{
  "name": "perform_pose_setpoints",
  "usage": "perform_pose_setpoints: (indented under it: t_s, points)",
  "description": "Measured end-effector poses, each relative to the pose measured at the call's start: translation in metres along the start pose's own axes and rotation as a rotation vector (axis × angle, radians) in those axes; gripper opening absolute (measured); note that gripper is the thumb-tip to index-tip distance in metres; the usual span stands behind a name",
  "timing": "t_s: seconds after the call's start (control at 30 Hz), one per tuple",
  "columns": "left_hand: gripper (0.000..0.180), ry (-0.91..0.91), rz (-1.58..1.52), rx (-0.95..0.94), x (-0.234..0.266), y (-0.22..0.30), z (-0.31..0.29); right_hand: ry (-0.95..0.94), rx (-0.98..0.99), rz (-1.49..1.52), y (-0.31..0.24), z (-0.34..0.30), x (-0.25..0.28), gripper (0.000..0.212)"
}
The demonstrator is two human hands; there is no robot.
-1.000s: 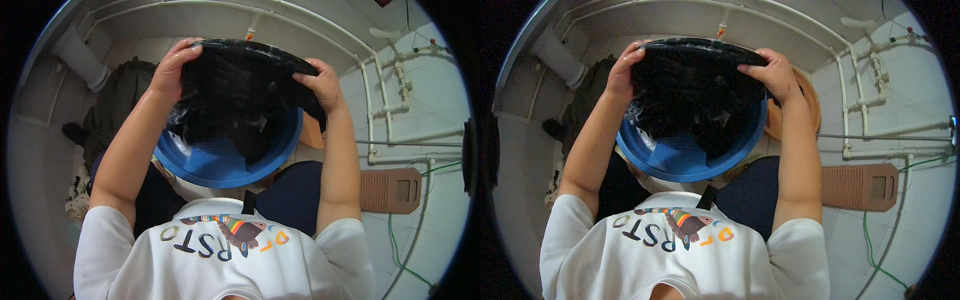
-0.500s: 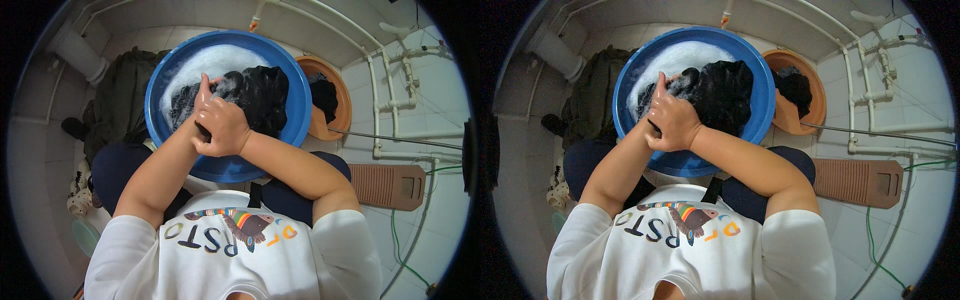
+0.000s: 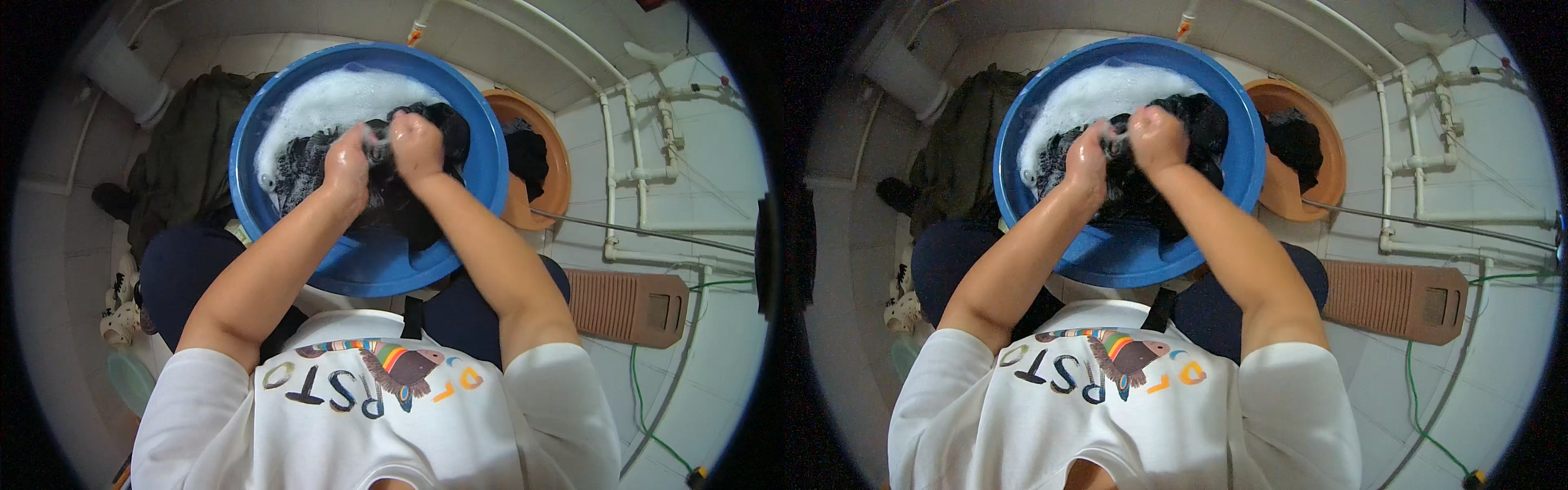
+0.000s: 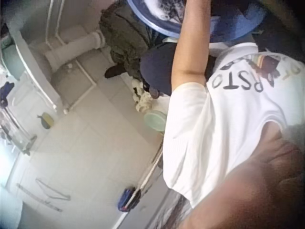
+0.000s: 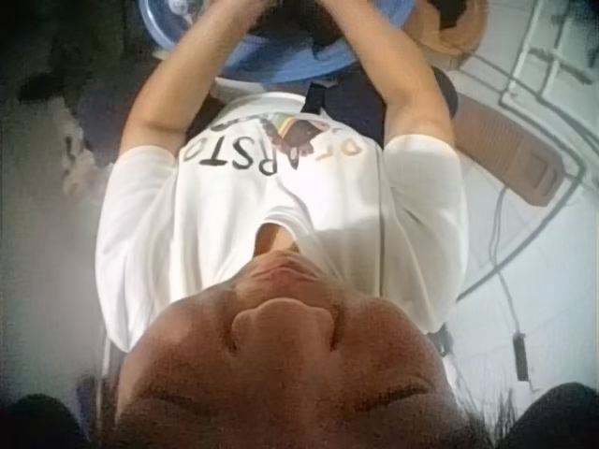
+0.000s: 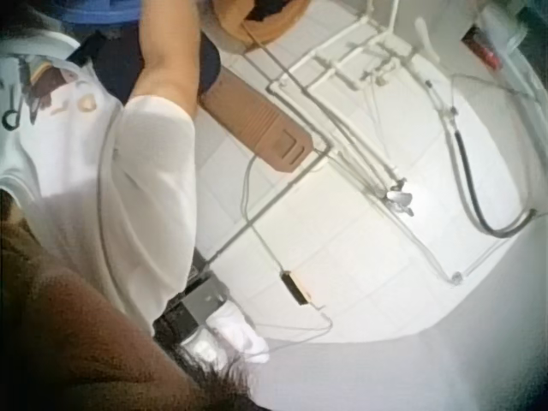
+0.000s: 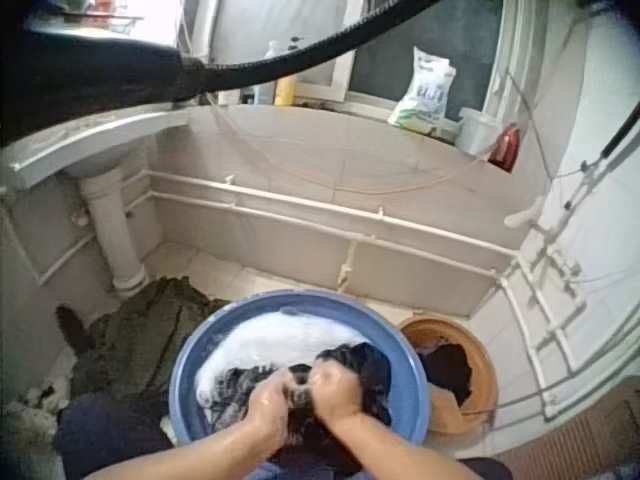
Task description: The person hand-washes dark-colored clothes in a blue basin filled with soapy water. They scrub and wring the garments by hand, then transfer them to a second basin before picking up a grey garment to continue washing.
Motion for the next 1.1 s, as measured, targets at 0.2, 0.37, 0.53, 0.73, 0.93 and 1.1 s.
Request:
perform_pose_setpoints:
  t_s: [0.2, 0.37, 0.53, 0.73, 0.93, 1.1]
  points:
    - [0.022, -0.134, -0.03, 0.101, 0.02, -0.005, 0.03, 0.068, 0.457, 0.056, -0.066, -0.05, 0.003, 0.024]
    - [0.029, -0.206, 0.092, -0.05, 0.013, 0.002, 0.032, 0.158, 0.318, -0.014, -0.024, -0.025, 0.001, 0.029]
    - [0.04, -0.552, 1.336, -0.018, -0.017, 0.05, -0.009, -0.597, 0.046, -0.024, 0.058, 0.031, 0.013, 0.029]
    - [0.031, -0.401, 1.85, -0.575, -0.012, 0.049, -0.014, -0.974, 0.133, -0.311, 0.054, 0.007, 0.019, 0.034]
    - [0.054, -0.782, 1.628, -0.707, -0.019, 0.0, -0.034, -0.666, 0.298, -0.534, 0.029, 0.011, 0.028, 0.041]
    - [0.06, -0.808, 1.909, -0.52, -0.02, -0.012, -0.034, -0.472, 0.572, -0.752, 0.054, -0.01, 0.023, 0.028]
Point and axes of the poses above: each hand's wrist, its own z-axis towards the middle knuckle, its own x-axis out of the back of the hand, y = z × x, the point moved 6 cm from there along z, towards the middle knuckle, and after that the axes turned 8 degrees about -z, right-handed, at the moved point
